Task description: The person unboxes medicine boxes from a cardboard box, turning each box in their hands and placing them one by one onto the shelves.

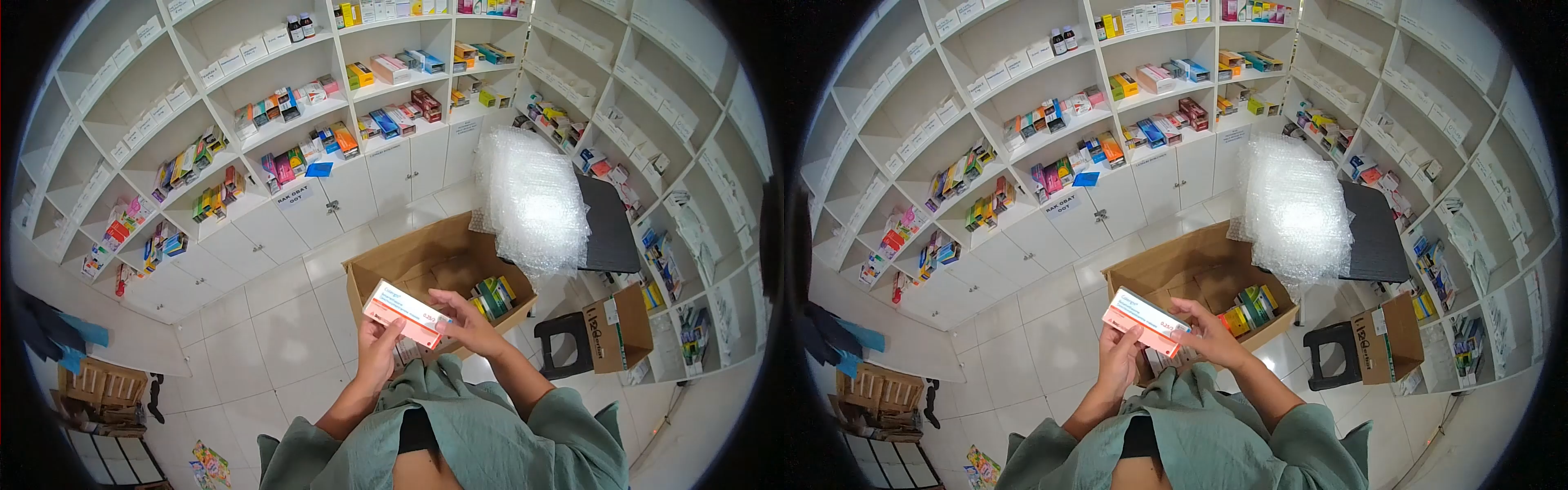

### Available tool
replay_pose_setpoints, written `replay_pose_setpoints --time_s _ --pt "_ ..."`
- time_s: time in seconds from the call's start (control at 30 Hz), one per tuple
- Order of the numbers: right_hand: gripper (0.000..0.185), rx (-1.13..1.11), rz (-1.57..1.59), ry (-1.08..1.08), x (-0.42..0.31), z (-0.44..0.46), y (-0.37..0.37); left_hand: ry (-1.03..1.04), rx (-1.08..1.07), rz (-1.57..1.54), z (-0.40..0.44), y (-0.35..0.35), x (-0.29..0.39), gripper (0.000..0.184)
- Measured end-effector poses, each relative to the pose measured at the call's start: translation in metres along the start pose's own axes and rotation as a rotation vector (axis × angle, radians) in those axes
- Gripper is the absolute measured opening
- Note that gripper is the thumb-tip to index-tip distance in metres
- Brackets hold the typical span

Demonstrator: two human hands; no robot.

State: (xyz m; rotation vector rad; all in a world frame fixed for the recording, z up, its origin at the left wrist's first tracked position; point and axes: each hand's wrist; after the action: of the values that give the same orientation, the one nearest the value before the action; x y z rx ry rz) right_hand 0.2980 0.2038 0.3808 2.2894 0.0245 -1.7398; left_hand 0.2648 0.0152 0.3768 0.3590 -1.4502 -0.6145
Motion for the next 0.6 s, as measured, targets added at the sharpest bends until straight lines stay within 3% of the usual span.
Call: replay_pose_setpoints --time_s 0.1,0.27,0.47,0.6 --pt "0.063 0.004 0.187 -0.004 0.010 -0.007 0.008 0.067 -0.003 0.041 -0.003 0.003 0.001 0.030" --pt "0.060 0.058 0.227 0.018 0.018 -0.011 0.012 0.077 -0.032 0.060 -0.006 0.004 0.005 0.033" --pt "0.055 0.096 0.290 -0.032 -0.007 -0.021 0.012 0.163 -0.041 -0.017 -0.008 0.010 0.037 0.059" --pt "0.050 0.138 0.316 -0.065 -0.012 -0.026 0.008 0.185 -0.176 0.142 -0.006 0.008 0.050 0.065"
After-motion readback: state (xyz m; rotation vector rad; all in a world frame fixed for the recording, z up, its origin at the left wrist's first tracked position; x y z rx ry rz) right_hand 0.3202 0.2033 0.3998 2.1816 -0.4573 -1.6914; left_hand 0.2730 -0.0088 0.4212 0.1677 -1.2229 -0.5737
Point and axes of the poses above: each hand's wrist, its own z-axis towards the middle knuckle, its own y-axis out of the palm, x = y × z, and after that the axes turned 15 degrees about y, right-handed
